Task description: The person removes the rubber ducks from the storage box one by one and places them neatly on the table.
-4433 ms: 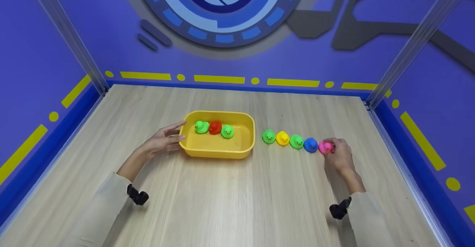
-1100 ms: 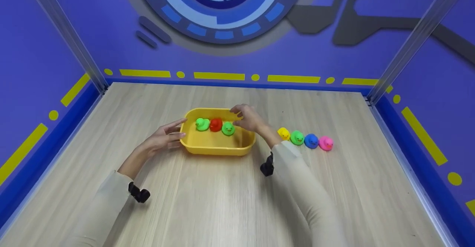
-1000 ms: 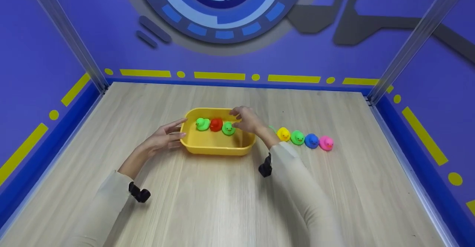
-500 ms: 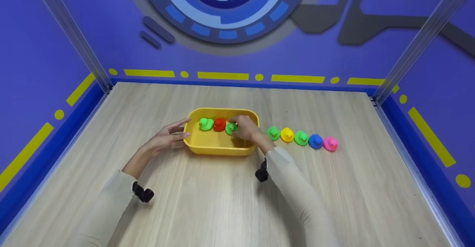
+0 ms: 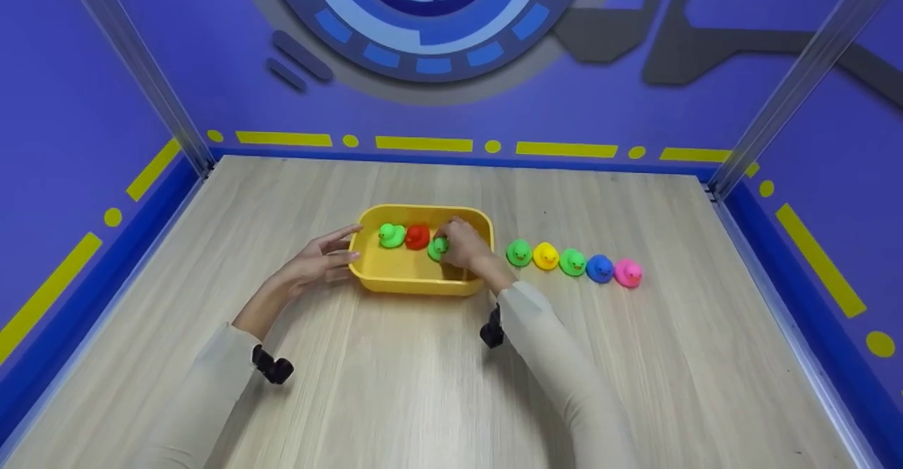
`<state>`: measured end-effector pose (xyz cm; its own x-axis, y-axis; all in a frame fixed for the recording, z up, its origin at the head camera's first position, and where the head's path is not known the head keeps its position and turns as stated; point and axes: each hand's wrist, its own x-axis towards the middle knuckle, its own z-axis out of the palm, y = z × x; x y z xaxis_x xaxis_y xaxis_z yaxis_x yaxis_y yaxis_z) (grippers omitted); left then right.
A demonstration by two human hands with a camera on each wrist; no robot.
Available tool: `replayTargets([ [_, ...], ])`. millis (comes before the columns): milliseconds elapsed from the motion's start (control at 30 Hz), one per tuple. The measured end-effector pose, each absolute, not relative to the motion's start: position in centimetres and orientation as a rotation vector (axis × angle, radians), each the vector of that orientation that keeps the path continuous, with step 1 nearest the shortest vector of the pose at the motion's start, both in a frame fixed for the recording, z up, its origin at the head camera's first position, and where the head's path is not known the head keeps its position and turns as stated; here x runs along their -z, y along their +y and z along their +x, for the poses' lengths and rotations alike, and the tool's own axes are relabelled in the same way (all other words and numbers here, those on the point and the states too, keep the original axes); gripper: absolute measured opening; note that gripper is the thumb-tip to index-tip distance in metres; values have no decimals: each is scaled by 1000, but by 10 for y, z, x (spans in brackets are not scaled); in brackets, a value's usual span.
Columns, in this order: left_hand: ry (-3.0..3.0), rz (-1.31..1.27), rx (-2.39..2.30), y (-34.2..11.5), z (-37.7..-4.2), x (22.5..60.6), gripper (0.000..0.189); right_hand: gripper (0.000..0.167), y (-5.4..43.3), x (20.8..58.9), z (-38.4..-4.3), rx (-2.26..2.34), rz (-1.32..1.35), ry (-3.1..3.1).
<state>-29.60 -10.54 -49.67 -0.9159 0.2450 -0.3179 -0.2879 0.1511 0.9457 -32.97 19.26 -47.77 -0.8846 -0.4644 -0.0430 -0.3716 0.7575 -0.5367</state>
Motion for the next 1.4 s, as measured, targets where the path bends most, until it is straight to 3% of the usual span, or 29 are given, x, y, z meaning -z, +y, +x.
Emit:
replayTargets([
  [500,2057,-48,-1786,-109,-296,494,65,34,188,472,-324,731,-592,2755],
  [1000,2032,-13,-1788,-107,-297,493,65,32,209,457,-314,920,-850,2817],
  [1400,2024,-46,-1792,-107,-295,492,67,34,223,446,-303,1061,-820,2819],
])
